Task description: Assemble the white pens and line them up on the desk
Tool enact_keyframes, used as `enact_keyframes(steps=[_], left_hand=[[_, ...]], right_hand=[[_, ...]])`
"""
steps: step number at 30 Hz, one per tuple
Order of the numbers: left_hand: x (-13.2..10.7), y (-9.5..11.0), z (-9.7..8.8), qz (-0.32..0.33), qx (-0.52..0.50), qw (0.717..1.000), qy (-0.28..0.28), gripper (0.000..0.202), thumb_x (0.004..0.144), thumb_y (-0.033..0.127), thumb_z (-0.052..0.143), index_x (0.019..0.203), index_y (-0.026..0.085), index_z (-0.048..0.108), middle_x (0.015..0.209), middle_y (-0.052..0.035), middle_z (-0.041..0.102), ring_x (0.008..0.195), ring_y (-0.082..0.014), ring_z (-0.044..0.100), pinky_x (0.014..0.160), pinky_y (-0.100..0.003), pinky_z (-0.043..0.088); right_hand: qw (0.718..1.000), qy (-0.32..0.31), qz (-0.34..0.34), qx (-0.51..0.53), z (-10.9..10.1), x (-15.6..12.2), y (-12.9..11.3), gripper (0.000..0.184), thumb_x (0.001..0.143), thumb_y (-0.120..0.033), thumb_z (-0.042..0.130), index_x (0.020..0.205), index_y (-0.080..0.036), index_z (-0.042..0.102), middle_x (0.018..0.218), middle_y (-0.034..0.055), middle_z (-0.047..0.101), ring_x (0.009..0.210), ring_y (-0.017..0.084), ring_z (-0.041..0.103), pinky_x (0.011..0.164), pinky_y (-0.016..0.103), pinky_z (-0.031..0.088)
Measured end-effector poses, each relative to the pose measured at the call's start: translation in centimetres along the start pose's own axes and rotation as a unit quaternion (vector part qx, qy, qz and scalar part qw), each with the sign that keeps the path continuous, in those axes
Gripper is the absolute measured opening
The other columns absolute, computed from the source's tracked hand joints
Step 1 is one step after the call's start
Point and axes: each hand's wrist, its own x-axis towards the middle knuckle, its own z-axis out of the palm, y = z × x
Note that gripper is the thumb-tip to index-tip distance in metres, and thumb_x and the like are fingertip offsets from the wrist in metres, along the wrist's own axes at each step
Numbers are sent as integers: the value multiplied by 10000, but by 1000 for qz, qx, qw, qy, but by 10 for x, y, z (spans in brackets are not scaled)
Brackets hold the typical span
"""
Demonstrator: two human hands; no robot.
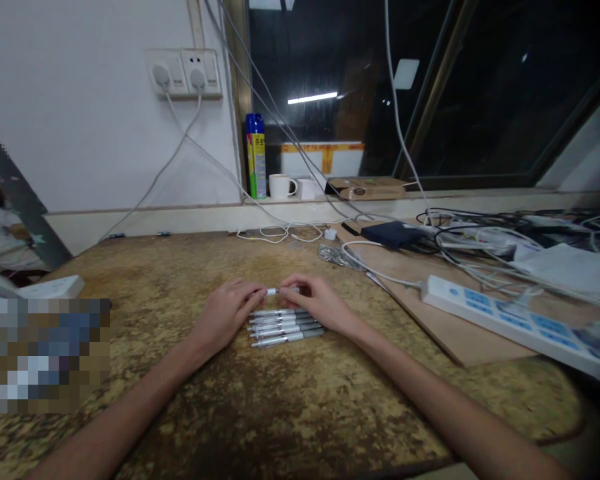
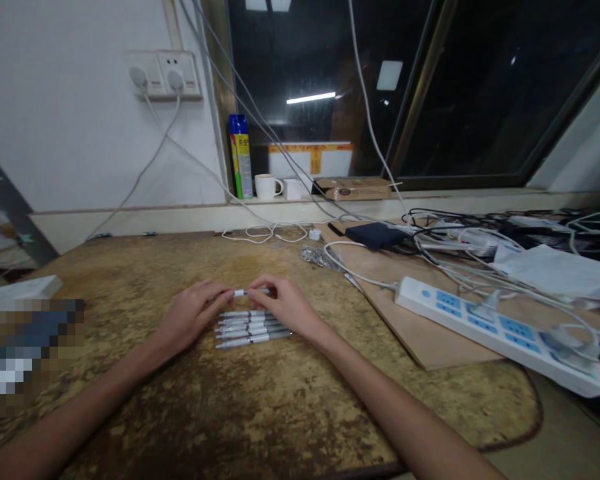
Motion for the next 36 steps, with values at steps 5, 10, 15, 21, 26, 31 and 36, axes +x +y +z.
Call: enact_keyframes(steps=[5,10,15,21,26,31,36], left_hand=[[0,6,-1,8,-24,999,20,328,1041,437,444,1034,245,709,977,-14,719,930,-213,638,840,-330,444],[0,6,0,26,-33,999,21,363,1051,410,419,932,224,708,938,-11,715,901,-207,631,827,-318,425],[-1,4,-1,14,-33,999,6,432,1061,425,370,861,220,693,878,-19,705,850,-208,623,787,-315,410],[-1,2,-2,6,-53,998,16,411,1056,436,383,871,222,680,884,-13,697,870,-208,629,801,-316,404],[-2,-2,1,-10,-63,998,19,390,1046,442,407,873,224,681,886,-7,697,862,-205,633,785,-313,401],[-2,-5,3,-16,-62,998,17,409,1050,456,394,867,223,675,876,-7,693,861,-206,634,789,-315,398],[-2,-5,3,-19,-58,998,10,413,1049,456,391,872,223,682,883,-12,698,858,-205,636,784,-314,402]], right_hand=[[997,14,-66,26,-2,2,-2,212,853,-342,720,995,-189,683,1004,43,692,916,178,652,832,311,524],[999,16,-34,18,-4,2,0,240,930,-398,617,921,-173,701,827,31,689,735,158,630,714,300,519],[997,49,-59,-2,-5,0,-6,223,837,-350,737,986,-187,716,984,50,725,871,173,660,775,295,520],[998,54,-23,33,-3,1,-10,208,816,-343,741,960,-193,730,963,34,726,845,168,650,777,292,496],[996,61,18,55,-1,2,-11,229,832,-365,718,988,-198,735,962,35,728,838,171,623,738,284,458],[996,61,34,62,2,0,-9,245,827,-373,722,1000,-199,729,946,33,724,861,184,623,749,288,451],[994,63,42,79,4,1,-7,229,816,-351,728,989,-202,724,893,11,713,834,170,624,776,287,458]])
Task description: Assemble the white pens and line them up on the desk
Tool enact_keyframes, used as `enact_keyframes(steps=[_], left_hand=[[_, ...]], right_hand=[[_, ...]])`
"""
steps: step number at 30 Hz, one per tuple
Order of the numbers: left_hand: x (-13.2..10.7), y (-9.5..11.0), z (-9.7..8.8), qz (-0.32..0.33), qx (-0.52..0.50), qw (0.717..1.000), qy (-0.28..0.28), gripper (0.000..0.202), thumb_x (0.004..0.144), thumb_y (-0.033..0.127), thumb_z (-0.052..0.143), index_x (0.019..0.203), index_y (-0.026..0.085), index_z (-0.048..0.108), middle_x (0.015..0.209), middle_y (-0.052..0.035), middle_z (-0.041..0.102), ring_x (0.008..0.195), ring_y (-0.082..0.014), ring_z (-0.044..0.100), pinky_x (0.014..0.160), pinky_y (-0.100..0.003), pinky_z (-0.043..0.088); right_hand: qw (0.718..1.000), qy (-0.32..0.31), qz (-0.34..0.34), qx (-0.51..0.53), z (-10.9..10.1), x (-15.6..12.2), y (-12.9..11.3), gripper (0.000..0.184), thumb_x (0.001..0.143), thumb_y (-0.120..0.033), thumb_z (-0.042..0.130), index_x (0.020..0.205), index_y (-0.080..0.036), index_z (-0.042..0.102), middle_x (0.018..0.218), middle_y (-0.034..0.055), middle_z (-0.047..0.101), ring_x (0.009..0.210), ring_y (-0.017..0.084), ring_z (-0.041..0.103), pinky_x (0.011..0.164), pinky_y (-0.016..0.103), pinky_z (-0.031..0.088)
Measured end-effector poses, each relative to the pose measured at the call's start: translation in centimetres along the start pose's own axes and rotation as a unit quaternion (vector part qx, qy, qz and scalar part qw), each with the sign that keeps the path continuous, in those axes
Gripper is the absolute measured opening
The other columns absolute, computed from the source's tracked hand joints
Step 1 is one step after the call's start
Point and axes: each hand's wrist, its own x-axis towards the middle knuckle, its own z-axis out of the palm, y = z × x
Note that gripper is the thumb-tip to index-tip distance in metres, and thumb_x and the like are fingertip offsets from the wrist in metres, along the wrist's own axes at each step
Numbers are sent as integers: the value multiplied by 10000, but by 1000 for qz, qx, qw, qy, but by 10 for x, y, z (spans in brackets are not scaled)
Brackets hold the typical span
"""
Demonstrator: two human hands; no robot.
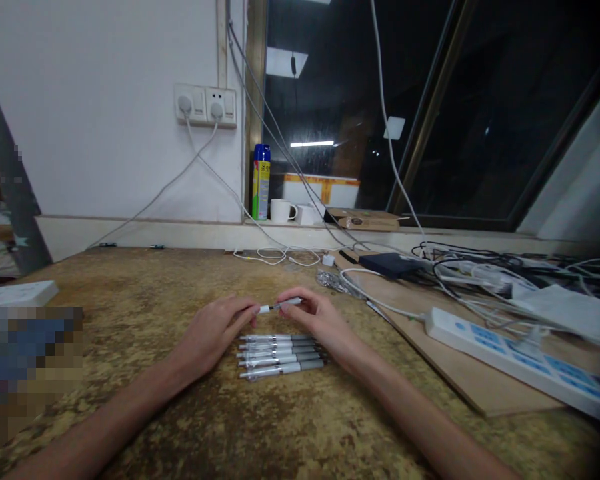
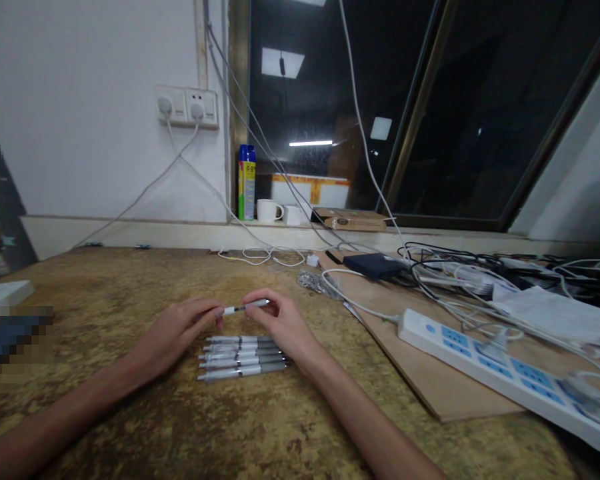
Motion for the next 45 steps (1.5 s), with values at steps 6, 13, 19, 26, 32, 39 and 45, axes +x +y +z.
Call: enact_keyframes(steps=[6,13,19,26,32,39,45], left_hand=[[0,0,1,7,-6,1000,1,407,1044,447,402,870,226,696,880,-11,715,850,-208,645,789,-316,429],[2,0,3,10,-41,999,15,305,1021,436,487,1051,244,722,1043,-14,753,974,-218,674,874,-329,476],[3,0,4,40,-94,995,1,319,1038,386,475,1257,272,676,1265,-19,715,1162,-212,641,1027,-355,459],[3,-4,-3,44,-102,994,4,312,1030,375,476,1224,273,699,1277,-40,705,1197,-235,627,1077,-392,442],[4,-7,-7,26,-88,996,15,292,1018,341,485,1180,245,709,1233,-61,716,1170,-245,634,1066,-407,452],[3,-7,-7,33,-81,996,8,294,1025,324,473,1200,271,703,1244,-46,704,1180,-233,621,1073,-403,441],[3,-3,-7,49,-89,995,-4,305,1026,323,467,1216,282,702,1239,-48,701,1182,-233,615,1068,-408,444]], right_hand=[[999,4,-9,-36,1,0,-1,224,814,-356,721,982,-208,729,904,15,710,800,168,596,726,284,453],[999,15,-34,-23,0,1,0,213,845,-364,695,969,-195,731,964,31,724,844,166,609,774,286,456],[998,35,-53,-16,-2,4,7,252,814,-379,725,973,-186,699,858,18,701,760,162,610,712,281,467],[996,64,-51,-44,-10,6,10,259,826,-414,691,954,-189,705,864,34,709,783,181,616,715,293,466],[996,87,-12,-9,-17,7,5,294,783,-448,727,947,-206,696,860,40,727,837,210,665,805,333,505],[993,84,-33,-78,-17,7,14,266,875,-450,630,873,-196,708,871,49,727,857,211,666,848,342,486],[996,-12,-36,-83,-8,3,10,399,921,-547,578,806,-189,709,775,34,706,783,197,643,778,314,479]])
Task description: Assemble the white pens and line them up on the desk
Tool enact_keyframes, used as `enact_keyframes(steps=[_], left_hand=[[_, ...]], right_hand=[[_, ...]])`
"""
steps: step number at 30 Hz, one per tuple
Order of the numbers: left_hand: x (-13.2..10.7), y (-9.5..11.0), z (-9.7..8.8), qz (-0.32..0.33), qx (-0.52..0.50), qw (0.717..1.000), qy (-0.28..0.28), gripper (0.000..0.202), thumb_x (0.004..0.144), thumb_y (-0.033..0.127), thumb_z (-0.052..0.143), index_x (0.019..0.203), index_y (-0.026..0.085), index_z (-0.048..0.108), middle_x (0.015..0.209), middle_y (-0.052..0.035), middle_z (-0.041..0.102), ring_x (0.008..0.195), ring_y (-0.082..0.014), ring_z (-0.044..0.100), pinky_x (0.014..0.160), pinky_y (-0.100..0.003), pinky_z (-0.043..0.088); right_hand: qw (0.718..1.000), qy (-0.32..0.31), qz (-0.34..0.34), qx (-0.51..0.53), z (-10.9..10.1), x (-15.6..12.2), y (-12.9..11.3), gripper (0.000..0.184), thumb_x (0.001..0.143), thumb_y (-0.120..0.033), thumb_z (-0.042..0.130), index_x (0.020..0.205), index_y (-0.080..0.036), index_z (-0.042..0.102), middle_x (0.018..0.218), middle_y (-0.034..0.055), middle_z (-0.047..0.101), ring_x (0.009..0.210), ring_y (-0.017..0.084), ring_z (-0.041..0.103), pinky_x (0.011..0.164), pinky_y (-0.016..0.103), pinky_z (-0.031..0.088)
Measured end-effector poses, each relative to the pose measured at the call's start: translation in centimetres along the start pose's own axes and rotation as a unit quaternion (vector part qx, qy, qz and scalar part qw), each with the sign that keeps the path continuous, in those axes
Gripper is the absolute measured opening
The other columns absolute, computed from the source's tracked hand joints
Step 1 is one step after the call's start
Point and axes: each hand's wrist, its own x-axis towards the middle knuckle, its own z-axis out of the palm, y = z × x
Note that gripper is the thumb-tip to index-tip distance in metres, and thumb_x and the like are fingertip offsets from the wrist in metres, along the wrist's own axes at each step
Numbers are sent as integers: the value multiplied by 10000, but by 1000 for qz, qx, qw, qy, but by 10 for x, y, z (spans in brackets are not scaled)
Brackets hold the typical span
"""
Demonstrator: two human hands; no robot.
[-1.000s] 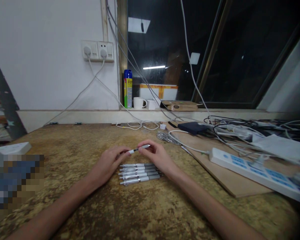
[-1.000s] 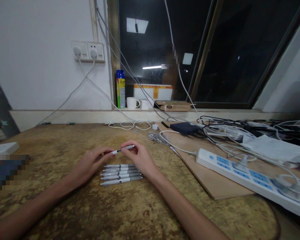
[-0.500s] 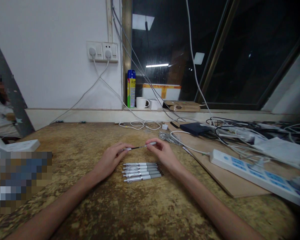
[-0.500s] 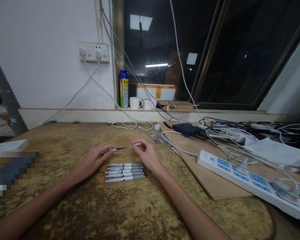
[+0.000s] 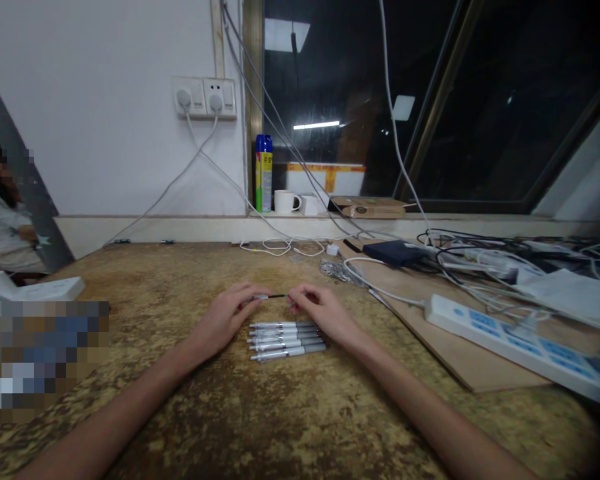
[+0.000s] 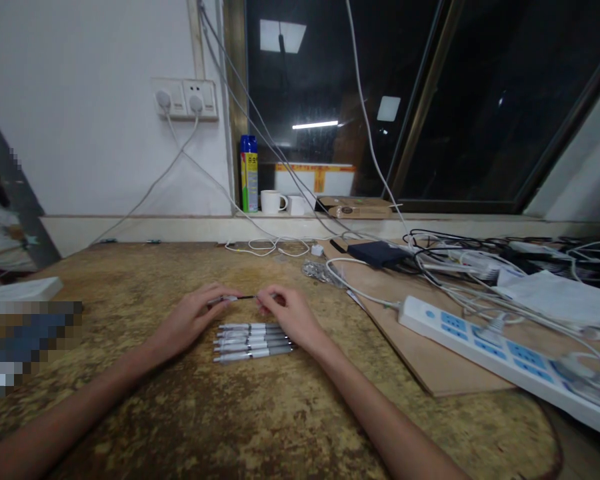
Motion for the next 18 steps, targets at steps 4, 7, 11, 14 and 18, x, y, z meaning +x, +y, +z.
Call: enact_keyframes(steps=[4,7,11,14,18], left_hand=[[0,-3,-1,-24,-34,999,18,340,1009,374,501,1289,273,666,1321,-57,680,1222,-244,608,1081,-409,442],[1,-11,-5,-70,-61,994,57,359,981,421,539,1267,243,662,1267,-68,710,1150,-248,655,1011,-386,494],[3,-21,-12,-113,-52,990,73,380,955,506,548,1145,226,721,1120,-56,760,1023,-251,688,932,-364,517],[4,-25,-15,-129,-62,986,80,412,941,532,557,1138,222,744,1081,-54,774,991,-254,698,942,-371,509],[4,-27,-13,-156,-102,979,81,420,916,533,599,1155,224,753,1199,-65,753,1141,-284,664,1051,-418,461]], right_hand=[[998,11,15,64,-6,2,-4,417,895,-588,601,813,-194,708,808,38,706,787,194,645,782,314,494],[996,49,26,73,-13,6,-2,431,868,-609,621,783,-192,694,794,39,695,760,193,637,771,320,497],[994,92,22,53,-22,9,6,425,854,-608,633,787,-191,683,788,41,695,763,198,638,778,327,500],[995,103,-6,15,-27,10,12,386,856,-569,650,847,-185,689,791,40,700,776,199,643,788,327,493],[993,118,-16,-10,-33,10,15,363,850,-515,675,987,-179,695,835,49,718,773,200,649,756,325,491]])
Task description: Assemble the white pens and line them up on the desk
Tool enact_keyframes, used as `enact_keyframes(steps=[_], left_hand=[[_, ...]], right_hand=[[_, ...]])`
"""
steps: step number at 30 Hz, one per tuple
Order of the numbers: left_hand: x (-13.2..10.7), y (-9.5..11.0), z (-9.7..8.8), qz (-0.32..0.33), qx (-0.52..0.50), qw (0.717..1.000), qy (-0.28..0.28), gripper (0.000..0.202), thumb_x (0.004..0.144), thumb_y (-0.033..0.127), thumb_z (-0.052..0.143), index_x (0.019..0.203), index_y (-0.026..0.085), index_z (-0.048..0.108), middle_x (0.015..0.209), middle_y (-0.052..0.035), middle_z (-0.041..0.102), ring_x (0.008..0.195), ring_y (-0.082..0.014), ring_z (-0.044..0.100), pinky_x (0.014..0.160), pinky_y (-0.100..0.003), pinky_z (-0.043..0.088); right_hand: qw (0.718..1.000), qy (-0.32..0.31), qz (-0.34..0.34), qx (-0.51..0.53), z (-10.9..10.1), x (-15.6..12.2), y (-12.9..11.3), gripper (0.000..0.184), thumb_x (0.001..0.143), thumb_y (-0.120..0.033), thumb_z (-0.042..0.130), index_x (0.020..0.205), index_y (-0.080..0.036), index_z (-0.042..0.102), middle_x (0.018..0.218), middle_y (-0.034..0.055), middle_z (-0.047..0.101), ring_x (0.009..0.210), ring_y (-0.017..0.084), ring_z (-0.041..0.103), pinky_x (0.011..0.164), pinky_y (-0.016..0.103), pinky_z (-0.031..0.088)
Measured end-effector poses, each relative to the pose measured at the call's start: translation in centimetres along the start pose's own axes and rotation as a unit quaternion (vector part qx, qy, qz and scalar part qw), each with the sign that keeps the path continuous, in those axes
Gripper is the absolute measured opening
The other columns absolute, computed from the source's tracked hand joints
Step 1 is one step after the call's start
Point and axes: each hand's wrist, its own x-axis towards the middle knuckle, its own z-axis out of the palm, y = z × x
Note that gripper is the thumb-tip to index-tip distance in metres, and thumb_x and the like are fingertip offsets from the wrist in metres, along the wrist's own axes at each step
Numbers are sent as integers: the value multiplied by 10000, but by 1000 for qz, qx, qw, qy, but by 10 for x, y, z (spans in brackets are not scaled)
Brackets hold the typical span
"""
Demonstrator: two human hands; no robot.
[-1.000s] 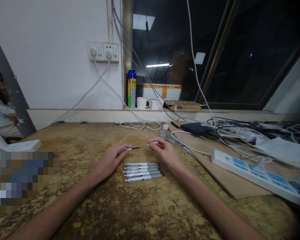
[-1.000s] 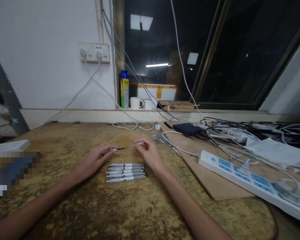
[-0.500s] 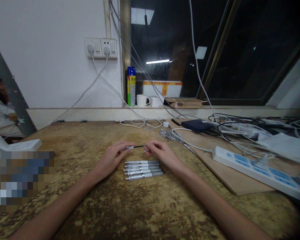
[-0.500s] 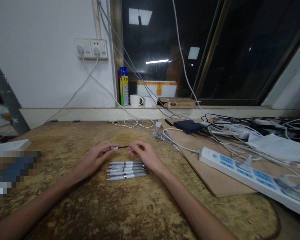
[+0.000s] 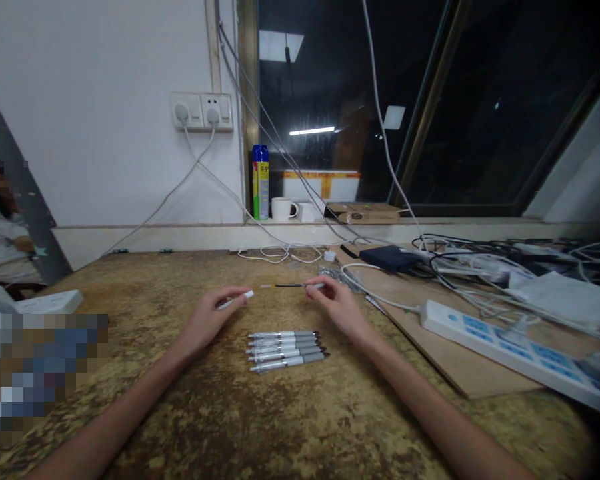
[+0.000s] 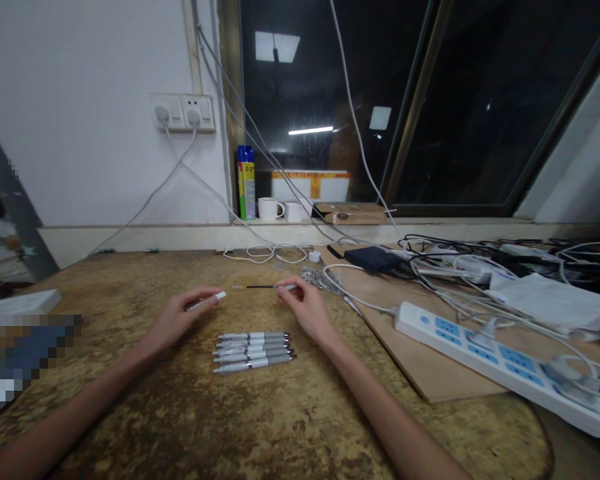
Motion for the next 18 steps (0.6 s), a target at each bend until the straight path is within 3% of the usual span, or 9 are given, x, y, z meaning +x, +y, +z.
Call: enact_keyframes(steps=[5,9,18], left_hand=[[0,-1,3,-22,-35,999,-20,478,880,539,641,1205,199,723,1245,-90,735,1183,-304,651,1088,-469,444],[1,-6,2,-14,-54,998,-24,476,899,563,610,1159,176,703,1135,-96,770,1091,-286,698,1001,-417,505],[-1,-1,-2,11,15,999,-28,400,931,502,594,1190,234,740,1206,-63,744,1121,-281,668,1011,-401,489]], right_hand=[[1000,12,-1,4,-3,2,-2,356,839,-497,689,998,-180,706,885,58,728,795,203,661,763,328,503],[1000,13,3,8,-4,2,-5,371,835,-516,690,988,-179,710,910,64,732,814,208,670,778,335,515],[1000,3,18,16,-4,2,-5,400,867,-577,650,884,-182,708,821,58,716,794,220,663,786,343,497]])
